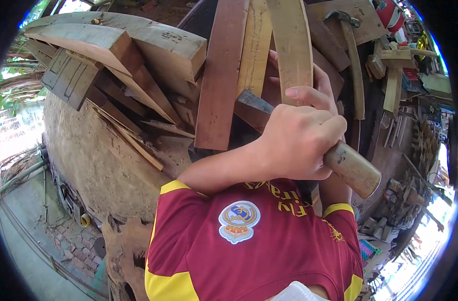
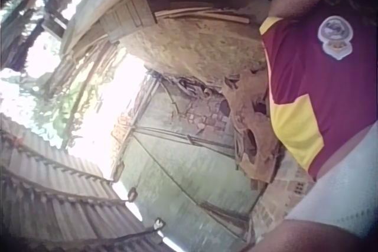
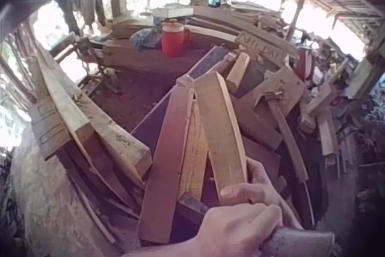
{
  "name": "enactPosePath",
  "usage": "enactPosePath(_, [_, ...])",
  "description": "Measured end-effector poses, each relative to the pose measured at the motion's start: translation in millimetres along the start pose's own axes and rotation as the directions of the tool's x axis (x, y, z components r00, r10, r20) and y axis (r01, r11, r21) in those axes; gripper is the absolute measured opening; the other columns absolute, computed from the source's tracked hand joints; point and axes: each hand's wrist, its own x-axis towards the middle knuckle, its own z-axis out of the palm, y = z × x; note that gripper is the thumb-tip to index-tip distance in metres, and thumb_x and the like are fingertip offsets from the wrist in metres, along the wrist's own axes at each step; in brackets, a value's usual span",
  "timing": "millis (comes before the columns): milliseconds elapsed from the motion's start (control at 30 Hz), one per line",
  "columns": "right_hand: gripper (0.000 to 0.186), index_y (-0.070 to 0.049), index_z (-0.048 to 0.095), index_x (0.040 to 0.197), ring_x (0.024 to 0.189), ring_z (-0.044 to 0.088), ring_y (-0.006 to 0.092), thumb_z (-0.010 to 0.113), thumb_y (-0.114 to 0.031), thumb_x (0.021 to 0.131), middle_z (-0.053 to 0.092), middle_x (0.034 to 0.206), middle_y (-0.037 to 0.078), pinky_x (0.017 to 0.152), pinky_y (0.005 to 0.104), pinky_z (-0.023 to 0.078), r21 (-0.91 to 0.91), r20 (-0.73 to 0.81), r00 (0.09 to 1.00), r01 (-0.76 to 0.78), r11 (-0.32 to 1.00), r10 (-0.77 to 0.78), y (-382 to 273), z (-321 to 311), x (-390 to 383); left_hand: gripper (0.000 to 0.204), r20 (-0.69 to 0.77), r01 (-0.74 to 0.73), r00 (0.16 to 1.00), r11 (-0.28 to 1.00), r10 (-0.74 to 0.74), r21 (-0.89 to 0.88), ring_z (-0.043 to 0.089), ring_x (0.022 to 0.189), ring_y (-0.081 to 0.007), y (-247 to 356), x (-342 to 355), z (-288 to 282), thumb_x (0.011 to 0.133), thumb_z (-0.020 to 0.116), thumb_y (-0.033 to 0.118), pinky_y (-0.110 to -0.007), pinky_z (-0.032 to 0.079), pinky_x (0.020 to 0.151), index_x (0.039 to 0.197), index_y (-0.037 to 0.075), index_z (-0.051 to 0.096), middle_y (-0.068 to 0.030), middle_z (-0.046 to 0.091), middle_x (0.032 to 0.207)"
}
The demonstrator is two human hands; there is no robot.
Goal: The person uses a hammer to strike a piece of reddish wood on a workbench. They then use a brush to clean the wood surface. Finally, they use a chisel to carve and shape a smaller piece of light-colored wood.
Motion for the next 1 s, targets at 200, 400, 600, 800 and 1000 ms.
enactPosePath(200, [0.048, 0.000, 0.060, 0.110, 0.087, 0.060, 0.0159, 0.076, -0.016, 0.067, 0.063, 0.096, 0.008, 0.077, 0.0291, 0.048, 0.054, -0.018, 1.000, 0.000, 0.999, 0.001, -0.8, 2.0, -2.0, 0.024, 0.011, -0.022, 1.000, 1.000, 0.022, -0.002, 0.056, 0.052, -0.0245, -0.3, 0.7, 4.0, 0.054, 0.071, 0.011, -0.037, 0.042, 0.046, 0.070, 0.010, 0.054, -0.0049, 0.051, 0.060])
enactPosePath(400, [0.051, 0.000, 0.059, 0.112, 0.087, 0.058, 0.0141, 0.076, -0.014, 0.067, 0.062, 0.096, 0.006, 0.076, 0.0284, 0.047, 0.053, 0.009, 1.000, -0.010, 0.999, 0.010, 4.0, -0.1, 0.6, 0.024, 0.032, -0.021, 0.999, 0.999, 0.022, -0.027, 0.056, 0.052, -0.0240, 1.5, 0.2, 4.1, 0.054, 0.072, 0.012, -0.036, 0.042, 0.047, 0.069, 0.010, 0.054, -0.0046, 0.051, 0.059])
enactPosePath(600, [0.054, 0.001, 0.058, 0.114, 0.085, 0.058, 0.0134, 0.077, -0.016, 0.066, 0.062, 0.095, 0.006, 0.076, 0.0280, 0.047, 0.038, 0.024, 1.000, -0.016, 0.999, 0.015, 8.1, 2.2, 0.1, 0.023, -0.018, -0.039, 0.999, 0.998, 0.038, -0.047, 0.053, 0.049, -0.0247, -2.4, -1.7, -0.3, 0.060, 0.074, 0.012, -0.037, 0.040, 0.045, 0.066, 0.010, 0.052, -0.0051, 0.048, 0.057])
enactPosePath(800, [0.057, 0.002, 0.058, 0.117, 0.087, 0.062, 0.0163, 0.076, -0.016, 0.066, 0.064, 0.097, 0.009, 0.078, 0.0293, 0.049, 0.109, 0.027, 0.998, -0.066, 0.992, 0.063, 1.5, 10.8, -9.8, 0.022, 0.005, -0.030, 1.000, 1.000, 0.030, 0.003, 0.051, 0.047, -0.0246, 2.4, -5.0, -4.6, 0.069, 0.073, 0.009, -0.036, 0.039, 0.044, 0.064, 0.008, 0.051, -0.0061, 0.047, 0.056])
enactPosePath(1000, [0.063, 0.004, 0.050, 0.128, 0.098, 0.066, 0.0214, 0.074, -0.005, 0.071, 0.066, 0.104, 0.013, 0.086, 0.0346, 0.053, 0.178, 0.051, 0.992, -0.125, 0.976, 0.118, 13.8, 10.3, -26.1, 0.022, 0.016, -0.032, 0.999, 0.998, 0.033, -0.045, 0.052, 0.047, -0.0244, 5.5, -10.3, -6.3, 0.070, 0.073, 0.009, -0.035, 0.041, 0.044, 0.065, 0.009, 0.052, -0.0057, 0.049, 0.057])
